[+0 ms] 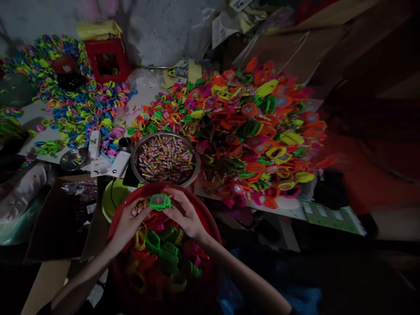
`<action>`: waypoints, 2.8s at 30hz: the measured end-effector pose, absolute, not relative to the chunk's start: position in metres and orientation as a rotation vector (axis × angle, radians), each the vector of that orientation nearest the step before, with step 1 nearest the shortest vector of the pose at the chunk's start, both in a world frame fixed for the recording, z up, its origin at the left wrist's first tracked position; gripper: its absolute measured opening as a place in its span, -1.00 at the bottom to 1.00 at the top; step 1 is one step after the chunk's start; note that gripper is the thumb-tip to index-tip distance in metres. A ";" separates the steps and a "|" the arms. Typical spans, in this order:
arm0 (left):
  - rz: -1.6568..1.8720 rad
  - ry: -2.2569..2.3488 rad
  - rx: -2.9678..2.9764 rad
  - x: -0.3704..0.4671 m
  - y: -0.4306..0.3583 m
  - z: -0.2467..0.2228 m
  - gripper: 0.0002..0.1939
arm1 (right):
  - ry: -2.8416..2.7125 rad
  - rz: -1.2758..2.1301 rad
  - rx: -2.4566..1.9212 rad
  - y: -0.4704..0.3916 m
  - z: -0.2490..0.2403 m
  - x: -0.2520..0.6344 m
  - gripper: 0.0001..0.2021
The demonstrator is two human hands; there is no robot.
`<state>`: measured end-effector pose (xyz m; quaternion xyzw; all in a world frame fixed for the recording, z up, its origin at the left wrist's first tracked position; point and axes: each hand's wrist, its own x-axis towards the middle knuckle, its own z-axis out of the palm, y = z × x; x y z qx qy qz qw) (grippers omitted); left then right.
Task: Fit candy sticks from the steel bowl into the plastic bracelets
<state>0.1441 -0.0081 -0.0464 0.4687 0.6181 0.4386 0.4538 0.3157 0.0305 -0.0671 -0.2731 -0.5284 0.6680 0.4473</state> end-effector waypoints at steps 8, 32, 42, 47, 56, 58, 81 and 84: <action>1.060 1.417 1.049 0.153 -0.008 -0.050 -0.66 | -1.739 1.025 -0.721 0.027 -0.051 0.322 -0.94; 0.839 1.434 1.870 0.146 -0.017 -0.026 -0.72 | -2.424 0.381 -0.699 0.042 -0.023 0.346 -0.75; 0.677 1.396 2.032 0.142 -0.015 -0.019 -0.71 | -2.619 -0.083 -0.799 0.037 -0.011 0.347 -0.67; 0.632 1.405 2.077 0.144 -0.014 -0.016 -0.70 | -2.661 -0.189 -0.793 0.033 -0.006 0.345 -0.79; 0.673 1.398 2.125 0.144 -0.015 -0.015 -0.68 | -2.632 -0.206 -0.805 0.035 -0.004 0.345 -0.77; 0.676 1.396 2.126 0.144 -0.016 -0.016 -0.67 | -2.636 -0.202 -0.792 0.035 -0.005 0.345 -0.79; 0.748 1.387 1.915 0.150 -0.008 -0.035 -0.76 | -2.729 -0.260 -0.807 0.032 -0.019 0.340 -0.91; 0.821 1.423 1.841 0.148 -0.007 -0.038 -0.75 | -2.684 -0.247 -0.771 0.034 -0.021 0.339 -0.92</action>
